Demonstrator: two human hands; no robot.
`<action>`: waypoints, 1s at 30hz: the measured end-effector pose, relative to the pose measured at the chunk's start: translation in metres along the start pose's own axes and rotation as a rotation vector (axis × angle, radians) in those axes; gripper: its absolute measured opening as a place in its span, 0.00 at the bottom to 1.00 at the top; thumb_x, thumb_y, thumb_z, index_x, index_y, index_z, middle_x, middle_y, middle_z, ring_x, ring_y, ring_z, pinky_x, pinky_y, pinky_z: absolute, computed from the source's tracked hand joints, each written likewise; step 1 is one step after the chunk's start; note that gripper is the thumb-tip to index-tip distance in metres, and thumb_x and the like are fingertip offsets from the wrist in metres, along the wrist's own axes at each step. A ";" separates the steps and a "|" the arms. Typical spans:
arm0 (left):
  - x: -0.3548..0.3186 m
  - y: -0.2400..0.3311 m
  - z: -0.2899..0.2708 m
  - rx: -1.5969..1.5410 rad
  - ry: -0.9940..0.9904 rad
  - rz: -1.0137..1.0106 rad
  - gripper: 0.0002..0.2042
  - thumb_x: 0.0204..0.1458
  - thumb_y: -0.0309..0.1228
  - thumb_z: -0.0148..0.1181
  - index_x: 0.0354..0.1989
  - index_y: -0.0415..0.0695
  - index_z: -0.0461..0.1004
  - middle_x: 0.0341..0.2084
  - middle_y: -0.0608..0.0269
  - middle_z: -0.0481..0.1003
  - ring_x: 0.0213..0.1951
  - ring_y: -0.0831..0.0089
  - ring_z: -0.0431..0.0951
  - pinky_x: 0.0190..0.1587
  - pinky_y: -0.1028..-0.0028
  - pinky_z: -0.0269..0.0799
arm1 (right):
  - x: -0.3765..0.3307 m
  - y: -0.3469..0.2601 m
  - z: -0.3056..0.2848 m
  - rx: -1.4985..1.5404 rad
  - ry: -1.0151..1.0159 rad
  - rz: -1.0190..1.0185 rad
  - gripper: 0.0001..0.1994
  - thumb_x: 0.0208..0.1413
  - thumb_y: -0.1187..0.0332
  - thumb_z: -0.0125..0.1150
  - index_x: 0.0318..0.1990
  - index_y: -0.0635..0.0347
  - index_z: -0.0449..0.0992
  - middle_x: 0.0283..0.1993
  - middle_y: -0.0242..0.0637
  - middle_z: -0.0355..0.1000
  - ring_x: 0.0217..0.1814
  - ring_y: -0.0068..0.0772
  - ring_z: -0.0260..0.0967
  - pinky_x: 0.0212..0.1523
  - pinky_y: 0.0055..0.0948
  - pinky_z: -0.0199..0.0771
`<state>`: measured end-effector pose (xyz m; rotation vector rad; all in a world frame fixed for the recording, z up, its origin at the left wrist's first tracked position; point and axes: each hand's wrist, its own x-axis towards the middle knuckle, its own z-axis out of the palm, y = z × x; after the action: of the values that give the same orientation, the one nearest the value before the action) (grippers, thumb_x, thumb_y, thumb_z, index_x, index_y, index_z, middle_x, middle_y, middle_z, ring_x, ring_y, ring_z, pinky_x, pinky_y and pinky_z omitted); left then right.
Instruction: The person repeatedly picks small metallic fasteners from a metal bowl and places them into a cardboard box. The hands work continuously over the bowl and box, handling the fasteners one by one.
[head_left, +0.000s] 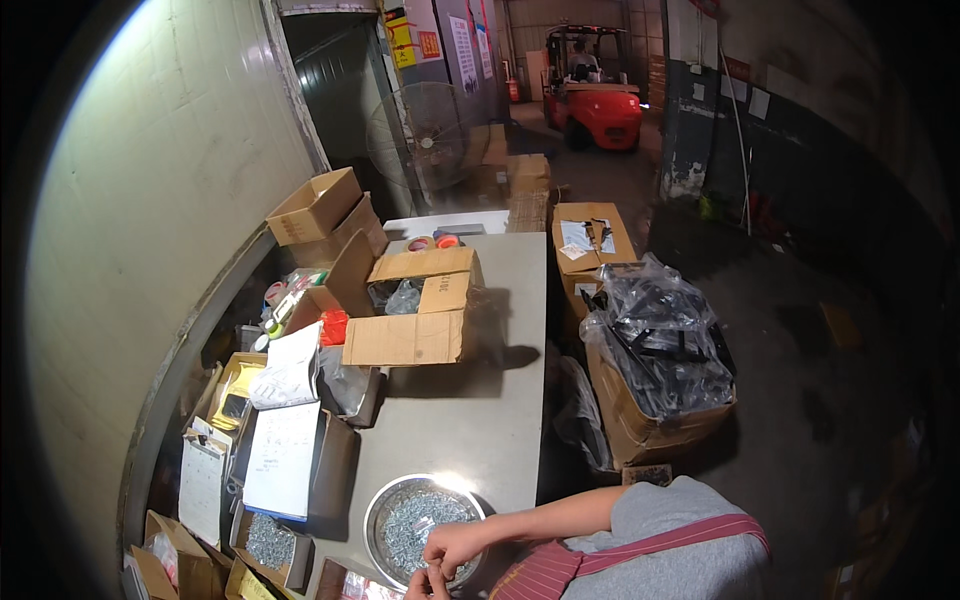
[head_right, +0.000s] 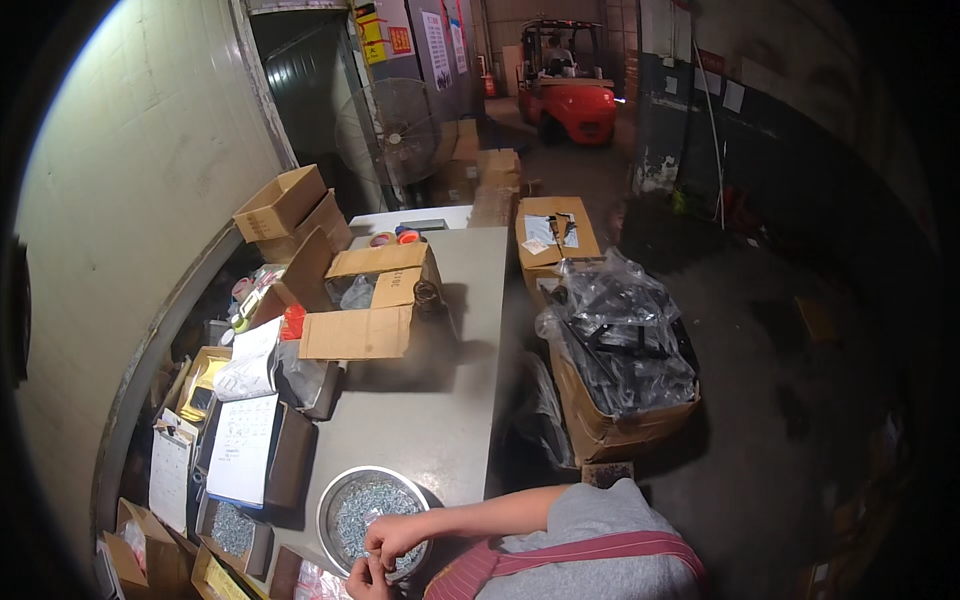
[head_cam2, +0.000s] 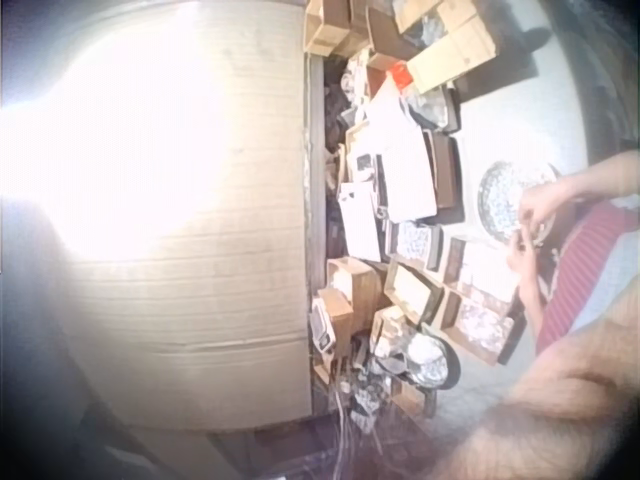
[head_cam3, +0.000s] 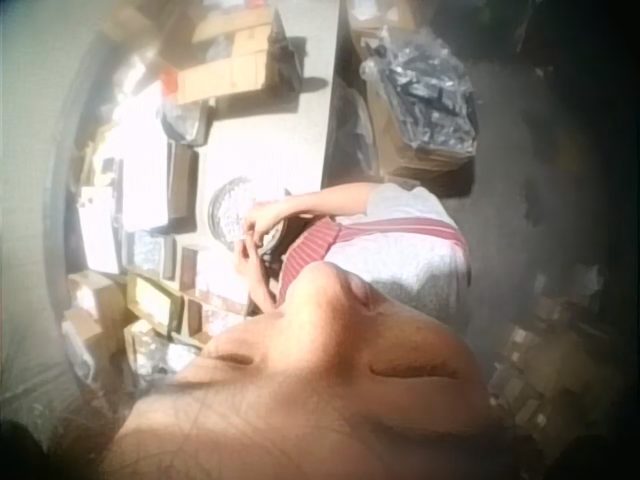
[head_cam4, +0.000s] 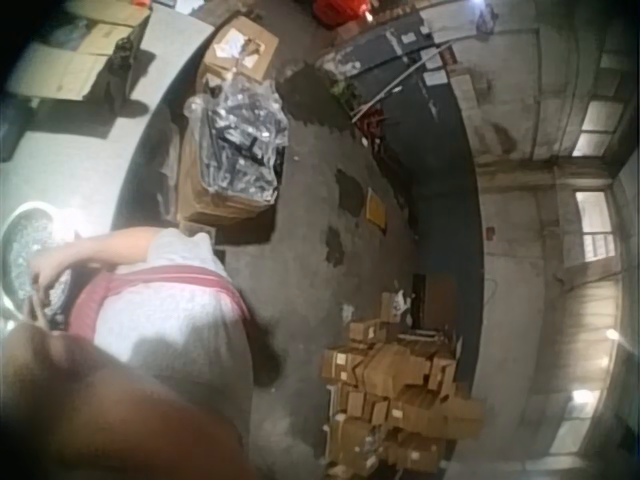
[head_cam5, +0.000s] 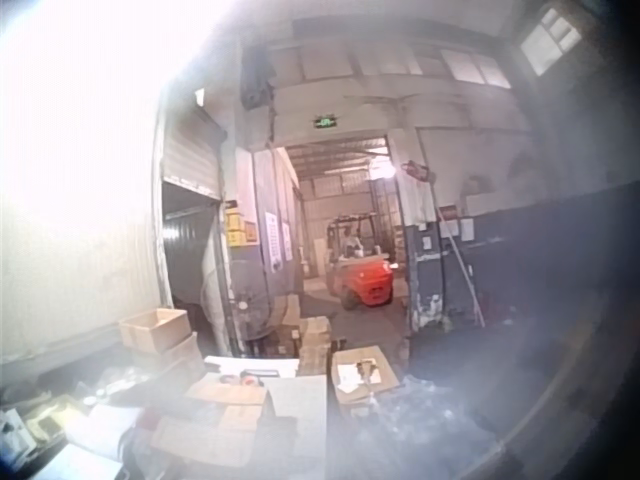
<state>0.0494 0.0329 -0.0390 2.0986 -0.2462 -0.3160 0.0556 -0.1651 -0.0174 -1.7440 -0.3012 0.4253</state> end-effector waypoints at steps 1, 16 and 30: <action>-0.002 0.005 -0.001 -0.058 -0.042 -0.031 0.18 0.63 0.43 0.56 0.45 0.39 0.79 0.35 0.59 0.80 0.35 0.70 0.75 0.38 0.69 0.71 | -0.001 -0.001 -0.002 0.091 -0.042 0.051 0.07 0.43 0.69 0.67 0.24 0.61 0.76 0.19 0.33 0.72 0.22 0.27 0.70 0.21 0.31 0.64; -0.006 0.007 -0.004 -0.308 -0.094 -0.081 0.13 0.63 0.40 0.56 0.40 0.40 0.75 0.27 0.65 0.75 0.26 0.75 0.71 0.27 0.74 0.67 | -0.004 -0.013 -0.001 -0.245 0.158 -0.172 0.13 0.48 0.62 0.64 0.22 0.63 0.73 0.16 0.37 0.68 0.21 0.34 0.70 0.21 0.39 0.65; 0.000 0.015 0.003 0.314 0.207 0.595 0.20 0.54 0.34 0.66 0.53 0.38 0.73 0.45 0.44 0.77 0.48 0.47 0.76 0.52 0.58 0.71 | -0.012 -0.025 -0.002 -0.270 0.302 -0.029 0.11 0.43 0.61 0.61 0.23 0.60 0.76 0.20 0.43 0.71 0.27 0.48 0.72 0.28 0.45 0.69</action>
<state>0.0477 0.0225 -0.0280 2.2240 -0.8132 0.3114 0.0466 -0.1671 0.0085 -2.0341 -0.1715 0.0984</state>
